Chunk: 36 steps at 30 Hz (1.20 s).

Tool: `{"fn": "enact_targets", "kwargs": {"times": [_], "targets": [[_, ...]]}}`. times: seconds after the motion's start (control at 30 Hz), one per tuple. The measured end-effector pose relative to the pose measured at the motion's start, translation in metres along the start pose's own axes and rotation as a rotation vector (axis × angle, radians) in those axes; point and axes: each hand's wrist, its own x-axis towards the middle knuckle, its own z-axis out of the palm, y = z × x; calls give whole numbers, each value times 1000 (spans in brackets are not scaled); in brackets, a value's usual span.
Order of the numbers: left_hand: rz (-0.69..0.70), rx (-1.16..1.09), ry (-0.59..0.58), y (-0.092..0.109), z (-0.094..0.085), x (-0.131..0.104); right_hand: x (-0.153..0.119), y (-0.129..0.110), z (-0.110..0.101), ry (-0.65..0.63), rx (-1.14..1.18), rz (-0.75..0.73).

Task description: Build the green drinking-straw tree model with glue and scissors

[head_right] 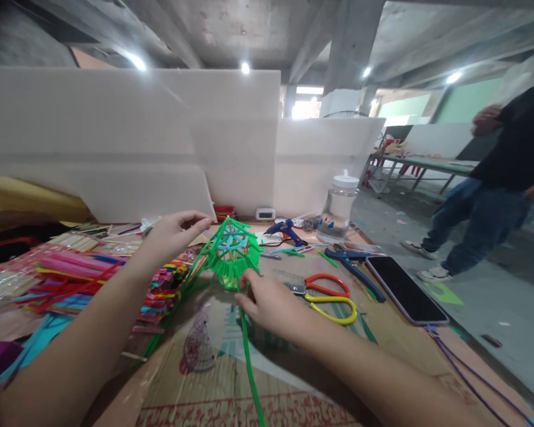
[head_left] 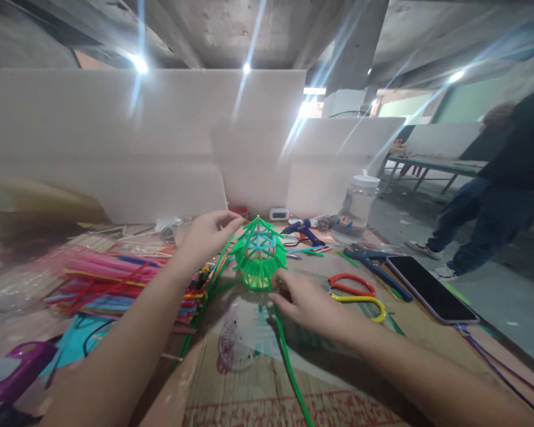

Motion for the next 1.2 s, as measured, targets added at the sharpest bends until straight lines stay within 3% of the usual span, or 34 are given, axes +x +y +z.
{"fn": "enact_targets", "kwargs": {"times": [0.17,0.27,0.37,0.5,0.63,0.87,1.2], "targets": [[-37,68,16,-5,3,3,12,24,-43,179,-148,4],[-21,80,17,-7,5,4,22,54,-73,294,-159,124],[4,65,33,-8,7,4,35,93,-88,373,-143,224],[-1,8,46,-8,10,4,60,138,-86,339,-102,287],[-31,-57,59,-8,14,4,91,161,-79,313,-91,296],[74,-27,-34,-4,20,4,123,168,-72,269,-13,300],[58,-1,-60,-13,18,5,110,170,-73,340,266,215]]}}
